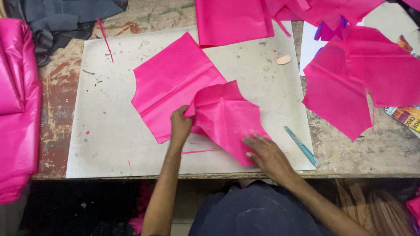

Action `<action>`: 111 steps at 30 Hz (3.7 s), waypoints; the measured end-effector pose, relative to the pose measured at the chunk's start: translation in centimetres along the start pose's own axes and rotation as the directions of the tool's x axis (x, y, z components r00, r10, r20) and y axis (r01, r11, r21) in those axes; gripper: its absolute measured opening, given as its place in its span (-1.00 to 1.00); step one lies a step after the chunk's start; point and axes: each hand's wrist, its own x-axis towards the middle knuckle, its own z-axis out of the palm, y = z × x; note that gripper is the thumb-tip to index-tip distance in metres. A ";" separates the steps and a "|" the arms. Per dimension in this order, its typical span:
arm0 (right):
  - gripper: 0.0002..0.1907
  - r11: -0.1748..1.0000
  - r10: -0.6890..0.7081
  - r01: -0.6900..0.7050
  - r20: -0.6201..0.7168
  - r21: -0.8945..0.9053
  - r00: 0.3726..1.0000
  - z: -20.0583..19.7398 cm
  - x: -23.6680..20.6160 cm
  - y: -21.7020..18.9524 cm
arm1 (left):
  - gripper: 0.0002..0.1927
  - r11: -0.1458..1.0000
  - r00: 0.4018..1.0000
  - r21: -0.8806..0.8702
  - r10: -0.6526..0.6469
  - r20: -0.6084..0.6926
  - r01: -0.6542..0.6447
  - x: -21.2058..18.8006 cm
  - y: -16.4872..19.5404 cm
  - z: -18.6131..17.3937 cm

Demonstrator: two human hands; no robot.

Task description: The person folds a large piece of pink fabric on a work table, then uses a utility knife to cut it into smaller pieces. The cut pieces are stacked on the table.

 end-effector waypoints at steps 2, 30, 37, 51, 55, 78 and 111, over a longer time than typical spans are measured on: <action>-0.50 0.992 -0.091 0.092 0.017 -0.089 0.996 2.1 -0.3 -1.1 | -0.61 0.993 0.994 0.042 -0.109 -0.008 0.109 1.4 -1.7 -2.1; -0.80 0.646 0.760 -0.735 -0.088 0.207 0.644 1.9 4.2 -0.8 | -0.75 0.954 0.972 0.210 -0.188 -0.141 0.215 4.5 -5.8 -8.0; -0.80 0.777 0.620 -0.556 -0.206 0.296 0.757 1.9 4.7 0.9 | -0.82 0.941 0.973 0.303 -0.084 -0.217 0.149 2.2 -4.7 -7.6; -0.78 0.890 0.456 -0.452 -0.179 0.068 0.872 1.4 6.3 -0.5 | -0.85 0.909 0.955 0.384 -0.046 -0.295 0.162 0.3 -5.3 -8.7; -0.76 0.884 0.467 -0.464 -0.150 0.057 0.872 1.1 6.1 -0.3 | -0.85 0.919 0.953 0.358 -0.057 -0.298 0.167 0.1 -5.4 -8.9; -0.78 0.884 0.467 -0.461 -0.122 0.079 0.876 0.7 6.0 -0.2 | -0.80 0.882 0.919 0.301 -0.282 -0.277 0.362 1.1 -4.7 -9.5; -0.73 0.832 0.553 -0.546 -0.064 0.100 0.831 0.8 5.8 -0.2 | -0.83 0.859 0.880 0.284 -0.321 -0.351 0.426 1.7 -4.1 -9.3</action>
